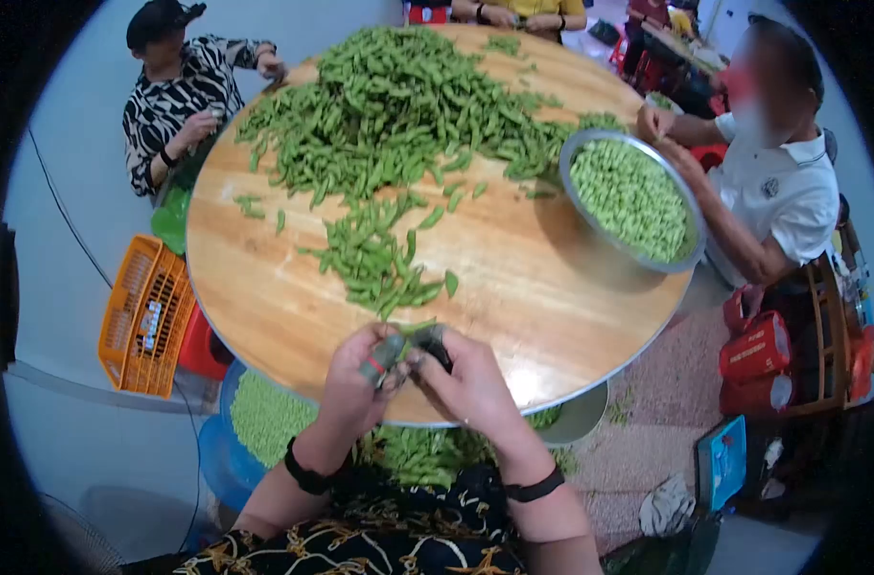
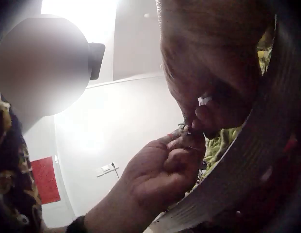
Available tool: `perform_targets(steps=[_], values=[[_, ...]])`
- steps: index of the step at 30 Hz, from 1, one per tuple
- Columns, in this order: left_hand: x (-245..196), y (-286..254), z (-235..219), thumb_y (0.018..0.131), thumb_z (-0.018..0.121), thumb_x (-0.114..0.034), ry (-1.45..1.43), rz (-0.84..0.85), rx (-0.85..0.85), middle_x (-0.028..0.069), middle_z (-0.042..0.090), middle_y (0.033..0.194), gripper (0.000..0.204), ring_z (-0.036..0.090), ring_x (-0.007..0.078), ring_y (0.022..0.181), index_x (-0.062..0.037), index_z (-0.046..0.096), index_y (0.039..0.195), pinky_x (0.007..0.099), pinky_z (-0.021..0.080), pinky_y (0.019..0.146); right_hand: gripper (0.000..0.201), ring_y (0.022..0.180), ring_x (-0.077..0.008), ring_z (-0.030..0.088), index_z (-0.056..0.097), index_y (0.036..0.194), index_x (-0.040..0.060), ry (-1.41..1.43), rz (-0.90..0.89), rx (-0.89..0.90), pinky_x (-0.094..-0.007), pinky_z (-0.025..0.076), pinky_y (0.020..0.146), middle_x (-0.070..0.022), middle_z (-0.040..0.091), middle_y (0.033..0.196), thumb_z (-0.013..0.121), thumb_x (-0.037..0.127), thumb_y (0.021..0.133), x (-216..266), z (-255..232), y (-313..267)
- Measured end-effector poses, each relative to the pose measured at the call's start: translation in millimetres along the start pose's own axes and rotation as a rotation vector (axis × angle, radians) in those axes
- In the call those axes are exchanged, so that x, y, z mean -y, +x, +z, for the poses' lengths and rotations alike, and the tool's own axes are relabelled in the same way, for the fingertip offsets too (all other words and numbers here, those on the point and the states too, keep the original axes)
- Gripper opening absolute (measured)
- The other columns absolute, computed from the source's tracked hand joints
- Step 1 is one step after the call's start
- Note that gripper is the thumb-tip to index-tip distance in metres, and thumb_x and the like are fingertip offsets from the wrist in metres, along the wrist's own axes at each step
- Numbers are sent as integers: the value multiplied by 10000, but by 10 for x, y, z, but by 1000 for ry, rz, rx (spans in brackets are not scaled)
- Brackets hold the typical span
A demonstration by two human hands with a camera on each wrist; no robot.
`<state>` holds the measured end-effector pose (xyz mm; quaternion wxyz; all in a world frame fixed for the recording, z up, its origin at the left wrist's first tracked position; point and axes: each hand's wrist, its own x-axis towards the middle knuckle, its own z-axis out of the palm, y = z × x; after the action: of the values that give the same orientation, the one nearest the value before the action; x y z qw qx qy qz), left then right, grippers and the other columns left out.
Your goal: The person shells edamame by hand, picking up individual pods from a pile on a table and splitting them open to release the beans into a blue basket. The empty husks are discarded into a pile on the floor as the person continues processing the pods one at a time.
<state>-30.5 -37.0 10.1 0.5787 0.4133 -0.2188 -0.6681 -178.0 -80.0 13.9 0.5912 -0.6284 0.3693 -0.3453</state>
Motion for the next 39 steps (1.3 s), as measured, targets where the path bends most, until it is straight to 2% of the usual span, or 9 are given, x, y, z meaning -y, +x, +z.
perform_targets(steps=[2,8,10,15,21,31,33,36,39], values=[[-48,-31,38,893,506,-94,-9,-19,69,22,552,739,70,421,31,513,-49,505,946,144,286,428,152,638,-52,508,559,971,-3,416,97,31,-201,415,560,2,568,720,576,104,865,-70,68,-17],[-45,-115,-21,882,529,-109,216,8,201,44,581,765,280,459,40,551,8,539,1136,141,339,474,113,510,-36,407,559,950,12,502,169,36,-180,317,463,25,490,635,543,106,890,116,-37,-79],[37,-102,-56,850,578,-103,482,291,154,29,588,767,237,468,40,592,18,590,1054,171,374,512,105,494,-31,386,554,896,19,520,326,110,-179,302,456,31,465,609,533,123,900,85,-30,-128],[11,-106,-113,787,622,-41,613,295,-88,-8,534,723,91,461,47,617,-29,536,761,191,378,541,215,533,-31,350,488,897,59,409,206,225,-182,283,473,48,425,626,395,240,964,97,-8,-174],[20,-147,-66,837,585,-99,160,164,-33,11,585,730,64,480,29,577,-51,551,814,159,326,476,271,553,-47,382,511,836,39,466,246,280,-189,307,504,21,462,662,375,237,961,118,3,-234],[93,-212,-170,809,626,-91,322,282,0,1,572,793,92,481,40,625,-35,570,856,153,343,518,186,480,-35,351,526,882,34,505,268,163,-178,271,440,16,458,605,405,159,949,95,160,-308],[82,-204,-275,817,609,-64,-22,209,331,9,567,799,69,531,81,722,-20,569,853,207,436,638,185,471,-32,342,526,892,31,632,369,218,-175,268,435,20,459,606,403,158,949,146,161,-349],[91,-224,-377,803,628,-59,-63,207,470,13,556,816,101,542,91,741,-27,559,870,204,438,640,176,459,-25,335,531,896,28,798,476,282,-170,266,427,27,465,608,416,152,943,154,189,-386],[42,-310,-246,713,714,-52,-155,123,320,16,524,818,271,515,79,756,-28,527,907,199,432,675,155,465,-19,347,541,883,23,571,350,203,-169,271,428,26,482,608,449,139,929,100,281,-376]])
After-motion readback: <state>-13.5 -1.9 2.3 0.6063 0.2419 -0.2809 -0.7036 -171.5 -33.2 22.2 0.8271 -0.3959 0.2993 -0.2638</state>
